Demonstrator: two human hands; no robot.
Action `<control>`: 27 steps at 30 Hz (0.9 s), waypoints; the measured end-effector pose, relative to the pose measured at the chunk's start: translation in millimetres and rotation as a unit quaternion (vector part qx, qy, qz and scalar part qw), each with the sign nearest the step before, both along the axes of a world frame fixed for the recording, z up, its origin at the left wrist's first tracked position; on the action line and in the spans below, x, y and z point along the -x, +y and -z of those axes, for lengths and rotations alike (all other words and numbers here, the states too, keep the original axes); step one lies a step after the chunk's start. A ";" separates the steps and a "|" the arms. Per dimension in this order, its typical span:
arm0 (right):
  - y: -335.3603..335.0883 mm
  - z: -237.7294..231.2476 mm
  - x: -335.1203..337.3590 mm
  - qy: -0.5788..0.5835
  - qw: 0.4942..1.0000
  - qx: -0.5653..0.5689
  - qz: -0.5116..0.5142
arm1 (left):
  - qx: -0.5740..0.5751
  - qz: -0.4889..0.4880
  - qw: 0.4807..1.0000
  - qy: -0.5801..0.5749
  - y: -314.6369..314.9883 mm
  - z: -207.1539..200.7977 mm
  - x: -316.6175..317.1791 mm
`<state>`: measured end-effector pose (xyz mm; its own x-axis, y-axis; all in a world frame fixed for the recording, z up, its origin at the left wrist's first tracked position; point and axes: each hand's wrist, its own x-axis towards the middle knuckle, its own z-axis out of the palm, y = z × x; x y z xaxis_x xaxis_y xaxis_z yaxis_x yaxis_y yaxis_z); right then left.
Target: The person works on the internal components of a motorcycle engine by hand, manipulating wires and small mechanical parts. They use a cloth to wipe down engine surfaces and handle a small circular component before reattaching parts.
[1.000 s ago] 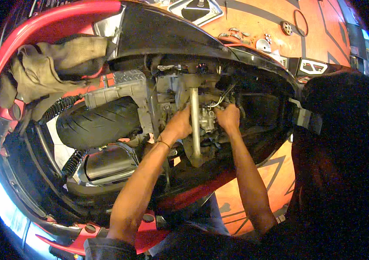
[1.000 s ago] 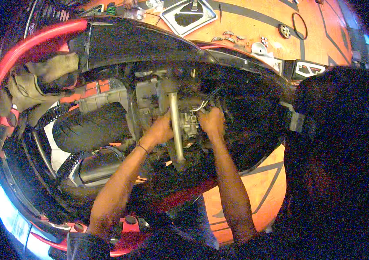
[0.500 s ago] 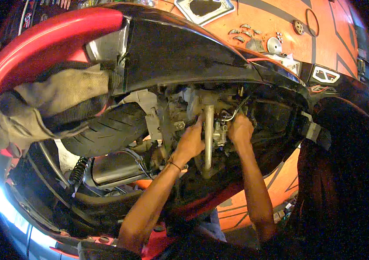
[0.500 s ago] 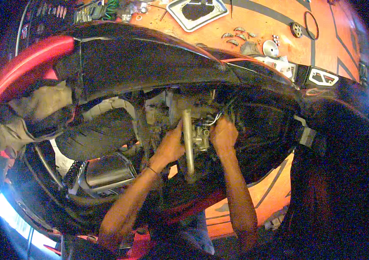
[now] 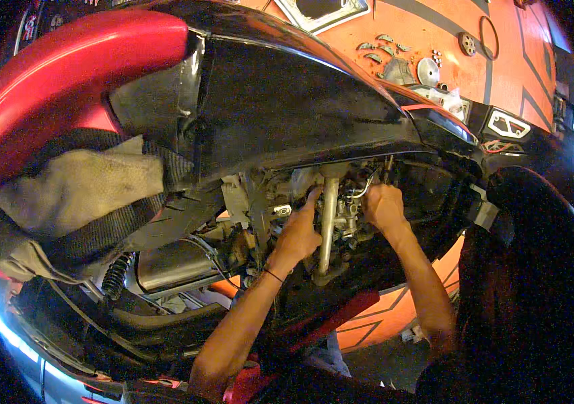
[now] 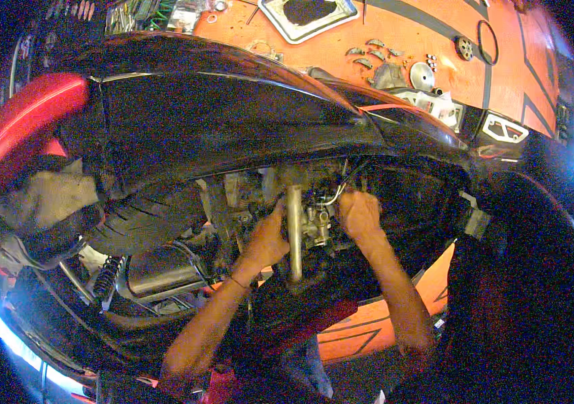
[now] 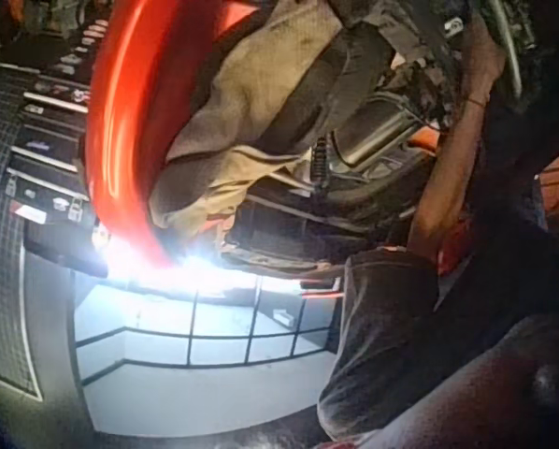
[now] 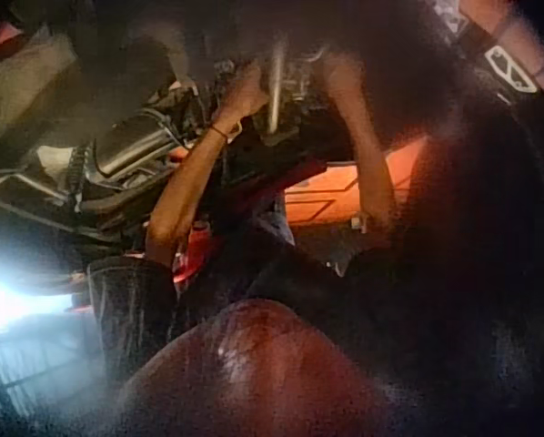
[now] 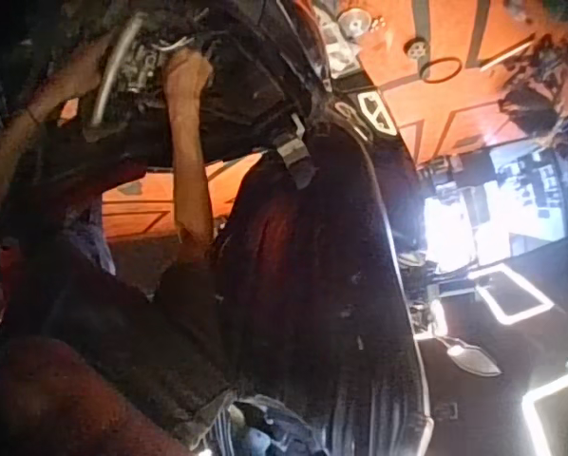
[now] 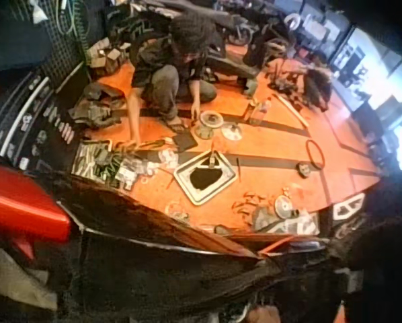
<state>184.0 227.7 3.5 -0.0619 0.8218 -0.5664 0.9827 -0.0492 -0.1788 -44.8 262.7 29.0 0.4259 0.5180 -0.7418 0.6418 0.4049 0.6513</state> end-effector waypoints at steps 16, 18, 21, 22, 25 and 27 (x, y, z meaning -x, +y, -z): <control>9.4 -1.3 1.8 0.023 0.999 0.005 -0.044 | 0.005 -0.030 0.999 -0.037 -10.6 10.1 4.5; 10.9 -3.4 2.4 0.031 0.999 -0.009 -0.034 | 0.020 -0.036 0.998 -0.047 -6.8 7.1 4.2; 15.0 -7.0 4.4 0.022 0.998 -0.029 -0.044 | 0.034 -0.016 0.999 -0.019 -0.1 1.3 1.5; 14.0 -2.4 2.7 0.026 0.998 -0.019 -0.053 | 0.011 -0.024 0.999 -0.025 -2.3 2.2 1.2; 19.7 -5.5 4.4 0.024 0.995 0.006 -0.094 | -0.016 -0.033 0.999 -0.031 -8.7 6.3 4.1; 26.9 -13.0 4.7 0.015 0.992 0.020 -0.126 | 0.016 -0.023 0.999 -0.027 -7.4 9.2 3.7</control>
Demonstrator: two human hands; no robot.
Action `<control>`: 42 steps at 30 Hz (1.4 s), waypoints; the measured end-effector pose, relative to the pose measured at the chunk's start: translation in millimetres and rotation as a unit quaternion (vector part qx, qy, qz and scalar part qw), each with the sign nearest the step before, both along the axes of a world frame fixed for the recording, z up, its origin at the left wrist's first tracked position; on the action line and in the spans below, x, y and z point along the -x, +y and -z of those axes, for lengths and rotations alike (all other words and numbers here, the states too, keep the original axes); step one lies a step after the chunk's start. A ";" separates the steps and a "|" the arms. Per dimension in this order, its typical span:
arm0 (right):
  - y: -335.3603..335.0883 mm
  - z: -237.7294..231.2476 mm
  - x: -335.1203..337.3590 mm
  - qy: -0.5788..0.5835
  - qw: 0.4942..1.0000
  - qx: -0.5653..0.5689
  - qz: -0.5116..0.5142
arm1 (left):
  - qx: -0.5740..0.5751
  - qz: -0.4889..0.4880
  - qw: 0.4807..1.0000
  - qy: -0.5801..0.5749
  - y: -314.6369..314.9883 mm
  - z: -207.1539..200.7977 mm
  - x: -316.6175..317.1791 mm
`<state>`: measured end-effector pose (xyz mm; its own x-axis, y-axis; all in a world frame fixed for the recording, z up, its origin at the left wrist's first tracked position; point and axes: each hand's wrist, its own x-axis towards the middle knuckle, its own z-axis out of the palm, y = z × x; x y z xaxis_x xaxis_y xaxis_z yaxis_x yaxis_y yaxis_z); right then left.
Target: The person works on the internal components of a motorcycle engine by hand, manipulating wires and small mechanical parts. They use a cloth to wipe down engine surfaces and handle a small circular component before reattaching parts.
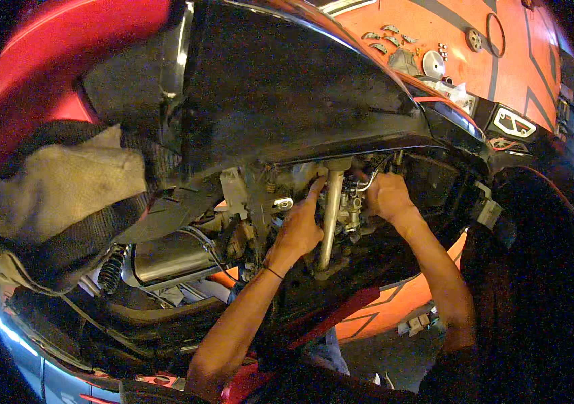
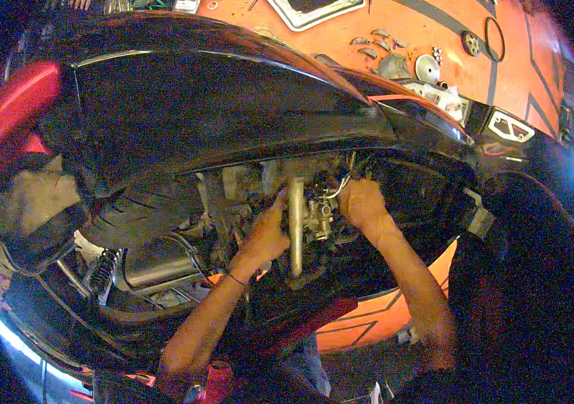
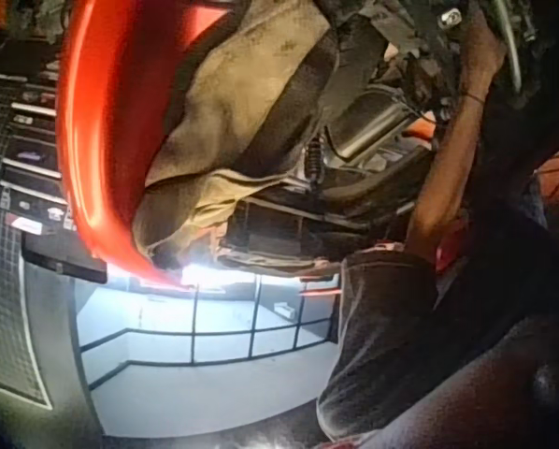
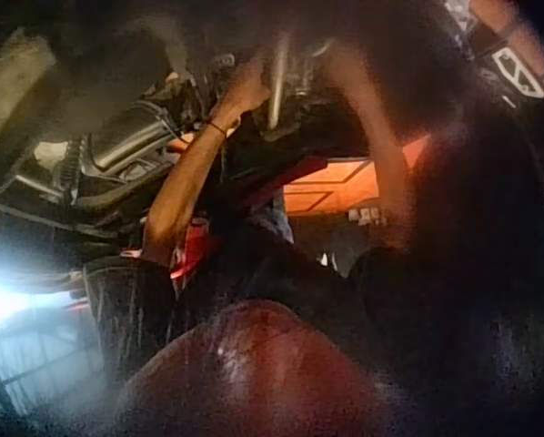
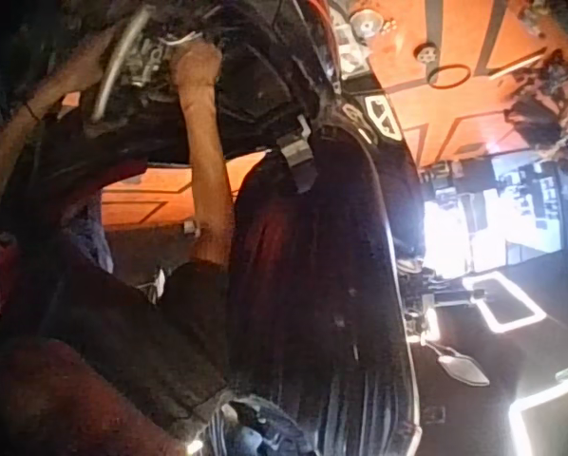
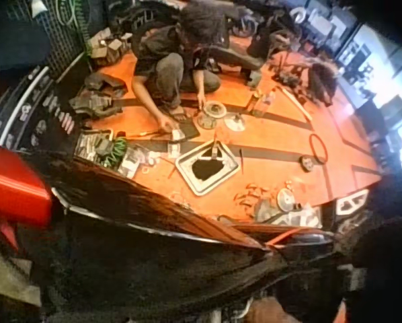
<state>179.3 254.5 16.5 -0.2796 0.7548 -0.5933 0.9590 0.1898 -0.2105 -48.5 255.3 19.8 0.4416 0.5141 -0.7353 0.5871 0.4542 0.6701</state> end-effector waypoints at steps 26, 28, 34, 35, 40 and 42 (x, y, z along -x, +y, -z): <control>-9.6 -5.7 21.1 0.009 0.941 -0.021 0.338 | 0.126 -0.254 0.956 -0.081 -40.2 27.7 -7.2; -16.3 -0.4 18.6 -0.006 0.930 -0.018 0.367 | 0.081 -0.203 0.975 -0.048 -31.6 21.5 -11.8; -15.9 4.7 24.1 0.038 0.913 -0.032 0.404 | 0.148 -0.204 0.967 -0.027 -32.9 18.1 -8.1; -18.8 6.8 20.9 0.029 0.915 -0.032 0.400 | 0.151 -0.195 0.969 -0.021 -28.0 13.8 -10.5; -16.0 5.2 26.7 0.015 0.905 0.000 0.425 | 0.149 -0.182 0.971 -0.034 -26.6 12.0 -5.2; -14.7 4.7 28.9 0.039 0.898 -0.017 0.439 | 0.111 -0.160 0.981 -0.023 -33.7 20.1 -3.7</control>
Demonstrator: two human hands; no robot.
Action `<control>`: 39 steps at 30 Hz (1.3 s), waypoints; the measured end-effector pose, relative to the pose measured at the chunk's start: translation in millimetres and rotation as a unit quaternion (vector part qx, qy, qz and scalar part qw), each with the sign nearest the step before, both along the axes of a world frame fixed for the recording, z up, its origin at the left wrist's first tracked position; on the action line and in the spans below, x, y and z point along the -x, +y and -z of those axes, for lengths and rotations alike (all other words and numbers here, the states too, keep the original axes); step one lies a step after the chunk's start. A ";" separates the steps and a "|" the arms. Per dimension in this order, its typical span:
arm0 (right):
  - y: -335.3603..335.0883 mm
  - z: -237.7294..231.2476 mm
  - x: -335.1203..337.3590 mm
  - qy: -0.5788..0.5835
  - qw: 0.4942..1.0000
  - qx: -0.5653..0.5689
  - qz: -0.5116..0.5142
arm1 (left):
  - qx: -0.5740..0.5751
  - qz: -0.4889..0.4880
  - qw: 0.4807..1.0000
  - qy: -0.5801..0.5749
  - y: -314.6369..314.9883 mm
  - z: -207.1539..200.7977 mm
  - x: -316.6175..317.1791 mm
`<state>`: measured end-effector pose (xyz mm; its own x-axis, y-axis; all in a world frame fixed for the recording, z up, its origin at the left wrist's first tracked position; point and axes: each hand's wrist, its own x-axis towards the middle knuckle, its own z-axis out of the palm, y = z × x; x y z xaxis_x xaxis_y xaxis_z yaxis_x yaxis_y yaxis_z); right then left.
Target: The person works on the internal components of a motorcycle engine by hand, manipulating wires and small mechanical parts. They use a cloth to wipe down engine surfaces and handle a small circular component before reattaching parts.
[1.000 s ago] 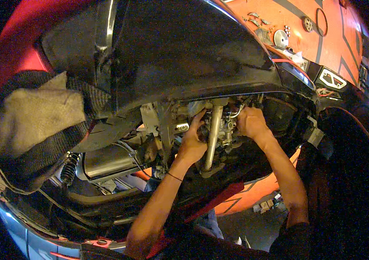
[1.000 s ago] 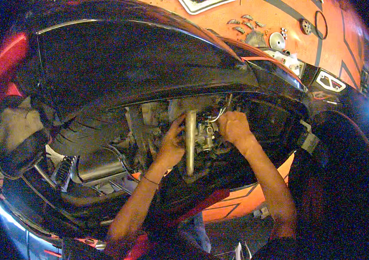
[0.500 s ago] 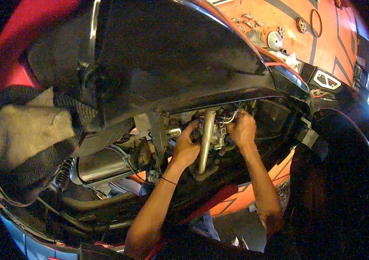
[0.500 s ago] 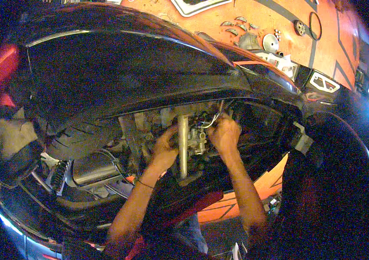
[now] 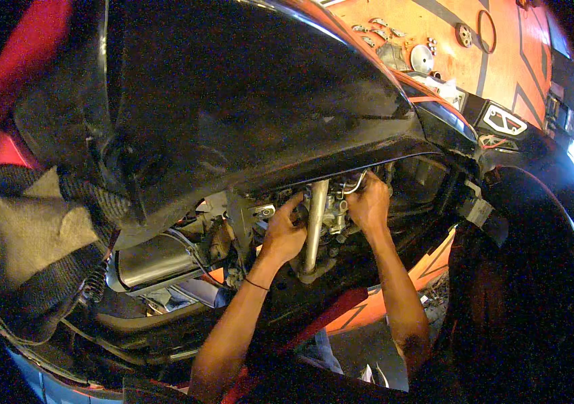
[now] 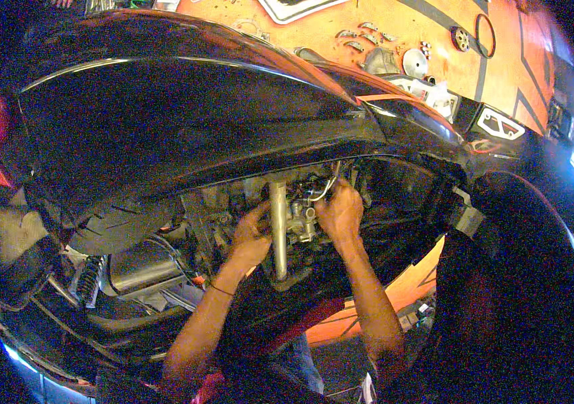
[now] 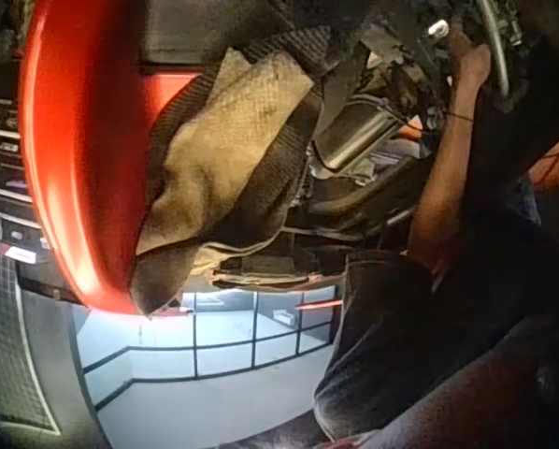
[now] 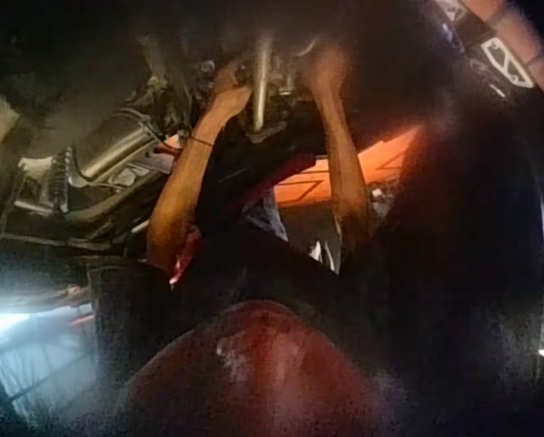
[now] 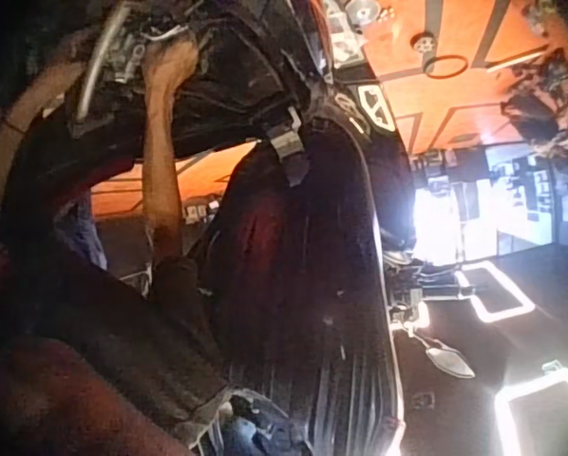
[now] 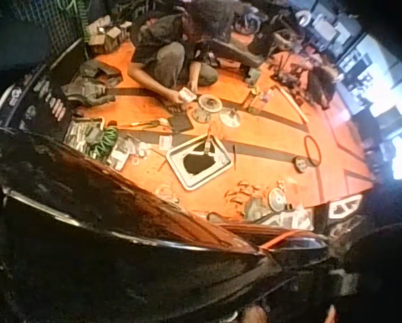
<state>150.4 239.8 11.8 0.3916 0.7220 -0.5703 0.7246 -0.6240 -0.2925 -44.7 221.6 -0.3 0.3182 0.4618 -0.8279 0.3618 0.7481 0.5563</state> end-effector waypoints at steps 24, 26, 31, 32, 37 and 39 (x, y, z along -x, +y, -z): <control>-2.7 4.0 4.3 -0.025 0.999 -0.023 -0.010 | 0.034 -0.064 0.997 -0.030 3.3 -6.3 -3.6; -9.8 8.0 0.5 0.013 1.000 -0.020 0.016 | -0.008 0.003 1.000 0.008 7.9 -7.9 -1.9; -10.0 8.6 -2.9 -0.042 0.995 -0.036 -0.078 | 0.003 -0.028 1.000 -0.003 3.7 -4.2 -0.7; -8.1 4.1 -0.9 -0.021 0.999 -0.010 -0.043 | 0.000 -0.040 0.999 -0.012 3.0 -4.7 -1.1; -2.9 0.9 0.6 -0.008 0.999 -0.012 -0.030 | 0.026 -0.006 1.000 -0.008 15.4 -14.4 -2.8; -1.8 -1.1 0.6 -0.021 0.999 0.005 -0.031 | 0.034 -0.029 0.999 -0.023 8.1 -7.9 -3.1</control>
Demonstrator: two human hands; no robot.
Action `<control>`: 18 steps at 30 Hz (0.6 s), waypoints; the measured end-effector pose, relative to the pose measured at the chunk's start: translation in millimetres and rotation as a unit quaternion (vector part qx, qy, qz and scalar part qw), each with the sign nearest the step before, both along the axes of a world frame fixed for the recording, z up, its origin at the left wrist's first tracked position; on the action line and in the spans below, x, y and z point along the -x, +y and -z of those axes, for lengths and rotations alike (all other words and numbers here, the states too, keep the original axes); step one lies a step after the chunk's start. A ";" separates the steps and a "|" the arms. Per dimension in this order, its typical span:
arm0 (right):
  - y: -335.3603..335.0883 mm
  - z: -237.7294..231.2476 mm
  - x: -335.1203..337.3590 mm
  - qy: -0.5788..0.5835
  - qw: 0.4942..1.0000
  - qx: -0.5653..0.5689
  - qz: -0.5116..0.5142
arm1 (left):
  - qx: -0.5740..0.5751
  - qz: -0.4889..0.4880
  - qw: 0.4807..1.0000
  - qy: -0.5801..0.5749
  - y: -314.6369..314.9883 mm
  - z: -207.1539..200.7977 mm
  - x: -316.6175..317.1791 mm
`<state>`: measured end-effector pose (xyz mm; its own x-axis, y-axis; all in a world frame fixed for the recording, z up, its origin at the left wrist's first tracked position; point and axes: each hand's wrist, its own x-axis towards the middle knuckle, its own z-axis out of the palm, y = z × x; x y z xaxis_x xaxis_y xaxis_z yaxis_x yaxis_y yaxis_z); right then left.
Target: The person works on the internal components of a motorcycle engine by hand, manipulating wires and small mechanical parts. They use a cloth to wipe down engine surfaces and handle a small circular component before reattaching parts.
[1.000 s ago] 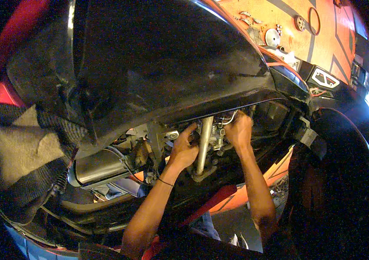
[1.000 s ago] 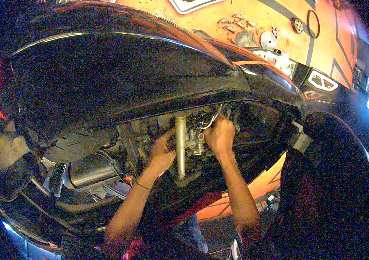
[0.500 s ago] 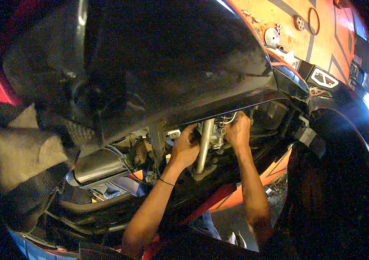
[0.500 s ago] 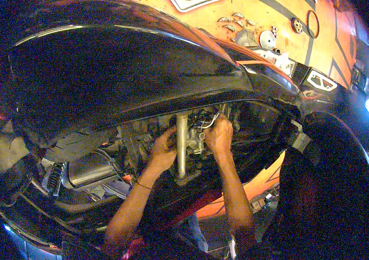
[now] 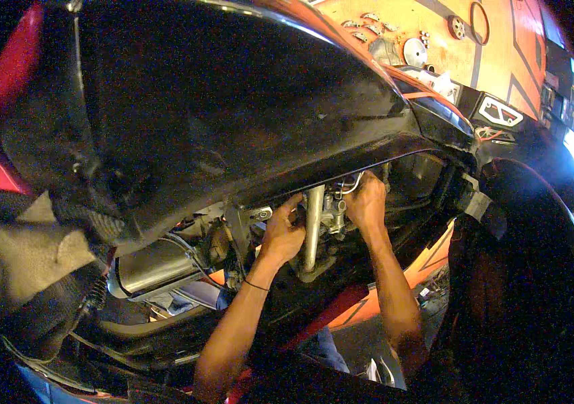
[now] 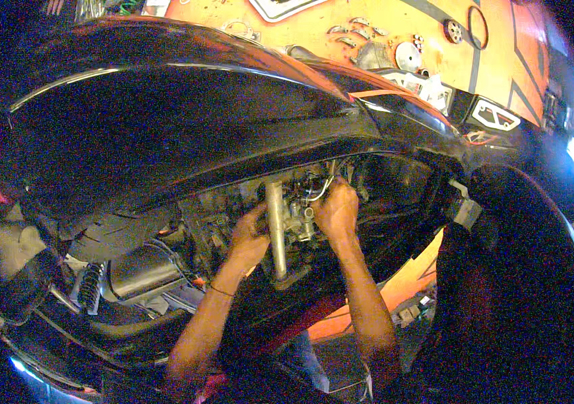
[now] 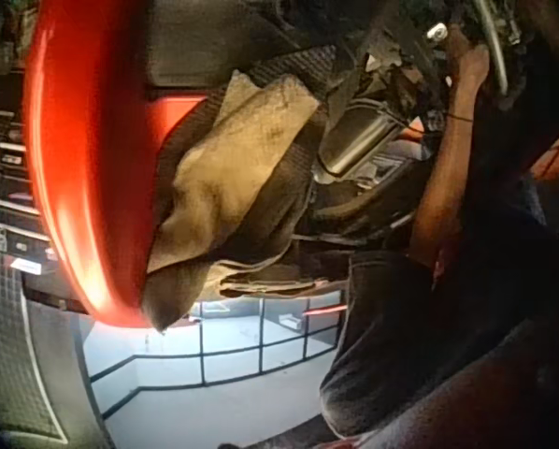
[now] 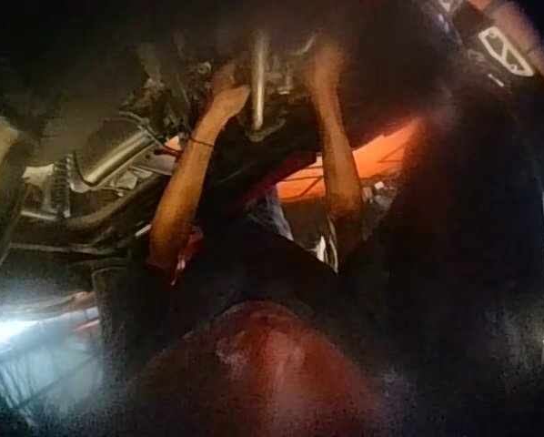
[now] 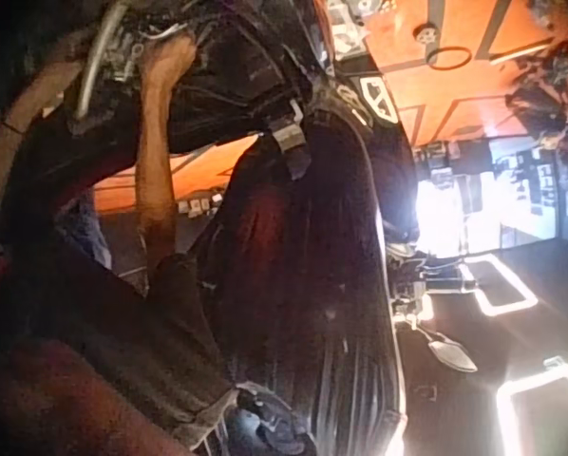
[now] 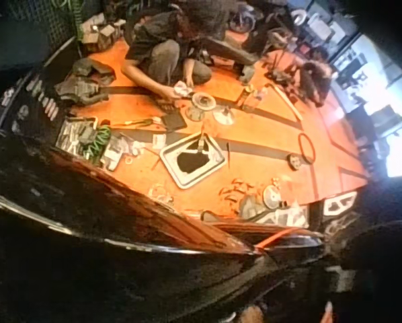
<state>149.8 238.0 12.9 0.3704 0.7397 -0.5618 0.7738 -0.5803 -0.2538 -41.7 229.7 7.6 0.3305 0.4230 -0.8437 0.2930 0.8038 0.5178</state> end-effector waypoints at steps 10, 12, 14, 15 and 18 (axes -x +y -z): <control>-8.3 12.3 -0.5 -0.006 0.998 -0.064 0.020 | 0.022 -0.074 0.996 -0.034 0.7 -5.1 -2.8; -9.5 13.6 -1.8 -0.006 0.996 -0.086 0.004 | 0.014 -0.090 0.995 -0.041 -3.6 -0.1 -1.7; -11.5 16.2 -5.0 -0.011 0.993 -0.112 -0.035 | 0.010 -0.068 0.997 -0.028 -9.2 7.5 -0.1; -9.7 13.8 -3.4 -0.015 0.994 -0.100 -0.037 | 0.007 -0.058 0.998 -0.022 -11.8 11.7 0.6; -3.5 8.0 0.2 -0.024 0.997 -0.056 -0.047 | -0.004 -0.029 1.000 -0.002 -16.5 19.8 2.8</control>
